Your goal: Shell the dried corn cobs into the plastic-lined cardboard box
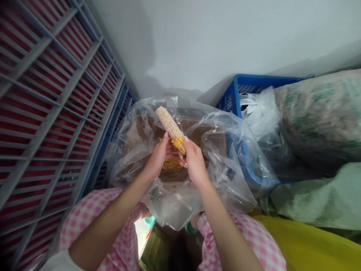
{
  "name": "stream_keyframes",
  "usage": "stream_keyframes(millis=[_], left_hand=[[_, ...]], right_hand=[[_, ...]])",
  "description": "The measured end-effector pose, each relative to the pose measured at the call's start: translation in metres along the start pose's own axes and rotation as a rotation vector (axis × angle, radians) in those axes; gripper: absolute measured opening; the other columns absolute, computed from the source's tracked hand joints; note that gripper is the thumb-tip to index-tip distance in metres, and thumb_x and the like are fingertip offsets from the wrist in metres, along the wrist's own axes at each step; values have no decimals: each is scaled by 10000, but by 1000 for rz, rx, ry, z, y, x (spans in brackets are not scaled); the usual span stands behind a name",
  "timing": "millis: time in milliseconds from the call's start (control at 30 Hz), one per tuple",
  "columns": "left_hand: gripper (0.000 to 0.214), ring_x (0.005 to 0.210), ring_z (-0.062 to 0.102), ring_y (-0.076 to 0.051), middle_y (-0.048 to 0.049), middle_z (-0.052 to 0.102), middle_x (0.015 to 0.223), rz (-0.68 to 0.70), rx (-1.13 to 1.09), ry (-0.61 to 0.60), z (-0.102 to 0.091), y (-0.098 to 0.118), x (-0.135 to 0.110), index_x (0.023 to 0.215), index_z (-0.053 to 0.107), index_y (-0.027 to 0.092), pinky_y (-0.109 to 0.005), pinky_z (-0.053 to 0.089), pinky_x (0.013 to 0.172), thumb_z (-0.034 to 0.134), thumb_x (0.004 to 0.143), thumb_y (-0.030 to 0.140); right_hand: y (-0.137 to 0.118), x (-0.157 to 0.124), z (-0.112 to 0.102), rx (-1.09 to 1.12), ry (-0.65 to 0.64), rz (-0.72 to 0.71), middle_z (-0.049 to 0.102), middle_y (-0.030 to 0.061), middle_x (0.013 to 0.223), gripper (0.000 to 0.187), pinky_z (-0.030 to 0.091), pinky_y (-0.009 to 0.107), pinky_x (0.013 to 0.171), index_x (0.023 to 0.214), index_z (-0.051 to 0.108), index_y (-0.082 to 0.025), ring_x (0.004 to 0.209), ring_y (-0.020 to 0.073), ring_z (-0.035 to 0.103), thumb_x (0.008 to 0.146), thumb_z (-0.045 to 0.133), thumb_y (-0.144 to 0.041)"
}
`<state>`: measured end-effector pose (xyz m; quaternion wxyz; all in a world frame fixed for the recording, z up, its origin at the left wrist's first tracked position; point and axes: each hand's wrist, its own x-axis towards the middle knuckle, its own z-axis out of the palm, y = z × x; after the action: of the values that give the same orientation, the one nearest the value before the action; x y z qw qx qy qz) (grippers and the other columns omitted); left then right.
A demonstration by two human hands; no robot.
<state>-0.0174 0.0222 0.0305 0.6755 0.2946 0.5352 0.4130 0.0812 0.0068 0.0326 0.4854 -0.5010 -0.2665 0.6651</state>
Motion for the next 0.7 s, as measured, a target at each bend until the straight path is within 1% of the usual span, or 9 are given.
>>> stream_keyframes(millis=[100,167,200,267,333,400,500,600,700], left_hand=[[425,873,623,-189,-72,686,862,96,-60,-38,0,2,-2,873,634,145,-293,466,797,477,793,531],[389,861,617,-179,-73,679,874,116,-125,-60,1,4,-4,865,623,136,-285,457,800,533,768,502],[370,843,615,-174,-72,674,868,120,-144,-54,1,5,-4,861,615,131,-280,457,782,560,755,481],[344,793,609,-162,-64,661,839,116,-149,0,1,7,-5,857,600,126,-263,455,723,606,728,445],[351,753,597,-152,-55,649,808,105,-124,61,1,7,-5,851,594,125,-252,443,676,608,723,452],[371,748,589,-150,-54,643,797,100,-103,51,0,7,-4,845,600,124,-254,434,674,586,732,476],[336,752,576,-144,-40,632,782,122,-92,1,-1,5,-2,813,603,126,-250,424,691,616,714,447],[302,756,565,-139,-33,622,766,148,-62,15,-2,2,0,778,590,126,-244,417,700,600,734,424],[353,791,571,-148,-48,635,799,163,-21,10,-2,1,1,809,594,121,-251,419,726,558,757,469]], right_hand=[[-5,-2,4,109,-107,141,346,-103,417,339,140,147,295,713,429,-204,304,23,145,792,467,-532],[-6,-3,5,80,-136,189,384,-93,430,330,134,151,288,724,441,-202,293,20,140,807,429,-521],[-6,-3,5,23,-121,179,411,-83,441,336,137,154,287,720,447,-199,289,21,163,808,429,-523],[-4,-3,4,-115,-59,116,451,-65,460,360,150,160,287,717,464,-194,292,27,233,791,468,-547],[-1,-4,3,-177,-22,66,465,-65,473,371,159,160,291,744,479,-196,303,32,271,756,531,-564],[0,-5,3,-129,-40,66,476,-69,493,370,162,155,297,761,473,-200,308,22,257,740,563,-559],[-1,-6,3,-31,-49,85,478,-72,505,367,159,143,304,746,448,-198,314,6,215,746,568,-545],[-3,-8,4,-10,-28,88,459,-77,498,376,166,132,307,725,434,-195,323,4,220,737,581,-541],[-4,-9,5,-7,0,72,447,-82,509,381,175,127,306,725,433,-197,331,3,232,718,603,-538]])
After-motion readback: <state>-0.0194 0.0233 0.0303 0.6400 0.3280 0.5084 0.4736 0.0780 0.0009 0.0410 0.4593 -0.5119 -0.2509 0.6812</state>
